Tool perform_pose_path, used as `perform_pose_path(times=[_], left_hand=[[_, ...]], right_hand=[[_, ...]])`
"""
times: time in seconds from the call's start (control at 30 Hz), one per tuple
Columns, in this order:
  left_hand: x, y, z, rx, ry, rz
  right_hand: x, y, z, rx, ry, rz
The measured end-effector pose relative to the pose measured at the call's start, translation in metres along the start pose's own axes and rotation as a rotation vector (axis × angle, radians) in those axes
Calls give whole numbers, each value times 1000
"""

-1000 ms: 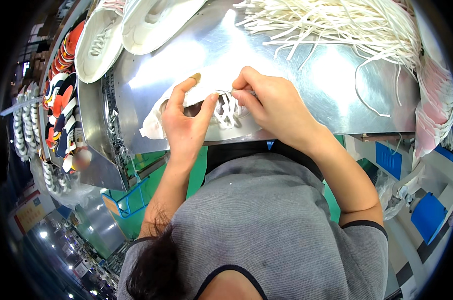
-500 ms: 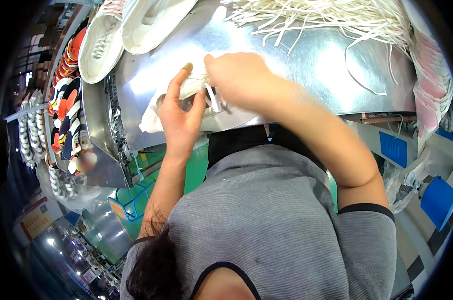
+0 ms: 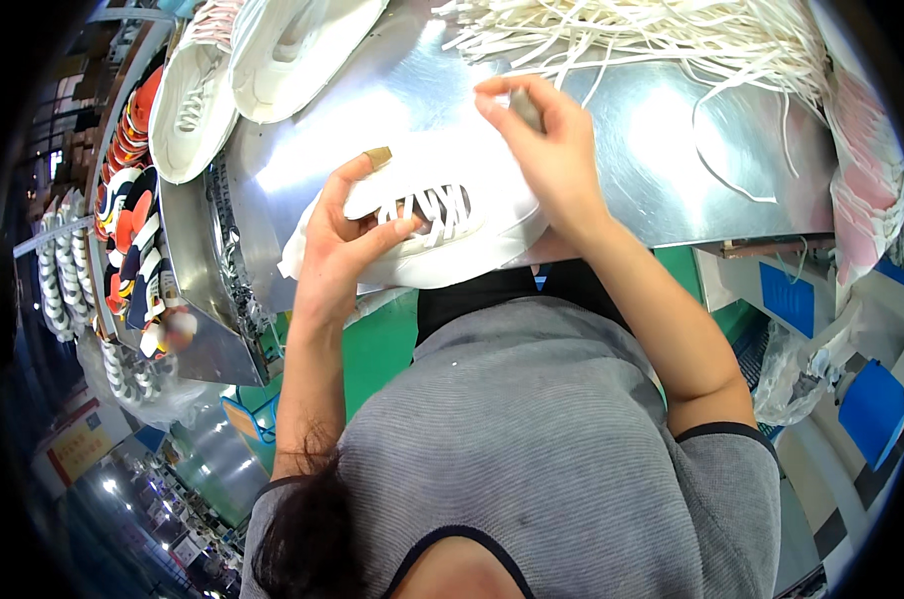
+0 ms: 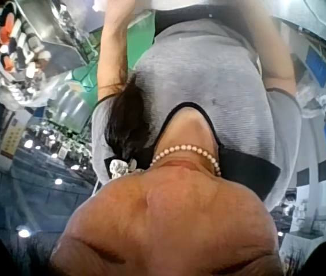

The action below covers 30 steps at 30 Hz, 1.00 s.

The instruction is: The person laces two white sneakers by threading a lace through the eyelets using a small metal hook tool.

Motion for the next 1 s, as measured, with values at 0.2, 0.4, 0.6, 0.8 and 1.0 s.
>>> perform_pose_path(times=[0.2, 0.4, 0.6, 0.8, 1.0], left_hand=[[10, 1, -7, -72, -166, -43], [15, 7, -6, -150, -148, -10], [29, 0, 3, -152, -103, 7], [15, -5, -17, 349, 88, -46], [-50, 4, -22, 809, 166, -136]], right_hand=[[-37, 51, 36, -744, -715, 362], [-23, 50, 24, -717, -641, 334], [-71, 58, 53, -462, -726, 625], [-56, 16, 19, -357, 30, 389], [-54, 24, -10, -248, 235, 448]])
Point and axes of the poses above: each hand's wrist, its own x-axis towards the middle knuckle, its own y-axis out of the palm, z = x × y, the point moved 7 cm from there along x, towards the middle knuckle, and after that the axes turned 6 degrees about z, right-handed, at the moved point
